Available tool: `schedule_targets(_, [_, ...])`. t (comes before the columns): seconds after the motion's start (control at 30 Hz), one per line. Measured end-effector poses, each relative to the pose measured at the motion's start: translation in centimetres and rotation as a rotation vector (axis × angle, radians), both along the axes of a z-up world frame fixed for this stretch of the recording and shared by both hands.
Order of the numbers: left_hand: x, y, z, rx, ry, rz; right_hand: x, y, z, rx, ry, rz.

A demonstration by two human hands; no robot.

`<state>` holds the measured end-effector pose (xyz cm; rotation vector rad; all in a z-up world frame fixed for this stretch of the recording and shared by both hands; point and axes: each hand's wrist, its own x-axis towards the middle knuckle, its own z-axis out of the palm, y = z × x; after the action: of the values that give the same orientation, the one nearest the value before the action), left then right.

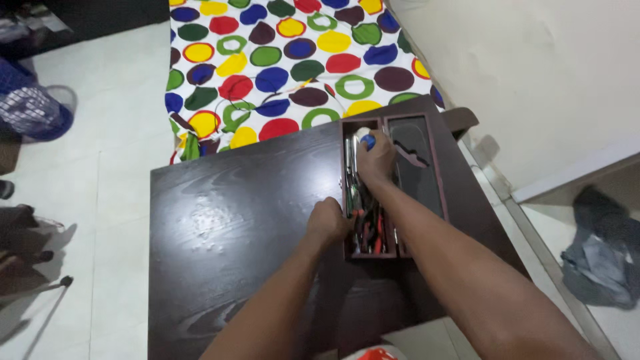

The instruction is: The person opens a wooden tool case on a small dark table and removes its contents one at a time, placing a blue bottle, a white cup, pliers, screwdrivers, a wrench and other hand tools onto the tabletop. The clip ends with the tools laid out on the table and the case still open.

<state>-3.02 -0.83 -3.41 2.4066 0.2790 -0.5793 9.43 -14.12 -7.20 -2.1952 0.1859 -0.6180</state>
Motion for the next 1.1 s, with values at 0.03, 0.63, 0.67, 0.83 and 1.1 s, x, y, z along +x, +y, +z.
schedule_targets(0.03, [-0.5,-0.2,-0.4,-0.003,-0.003,-0.007,-0.6,-0.4,-0.6,0.049,0.019,-0.013])
schedule_targets(0.63, [-5.0,-2.1,-1.7,-0.119,-0.152,-0.051,-8.8,-3.9,0.9,1.359,-0.012,0.076])
schedule_targets(0.67, [-5.2,-2.1,-1.7,-0.131,-0.132,-0.045,-9.8,-4.0,1.3,1.388,-0.026,0.101])
schedule_targets(0.83, [-4.4,-0.1,-0.6,-0.235,-0.091,-0.179,-13.9,-4.6,3.2,1.496,-0.059,0.181])
schedule_targets(1.1, [-1.6,-0.7,4.8,-0.955,-0.127,0.238,-21.2,-5.5,5.4,1.559,-0.016,0.216])
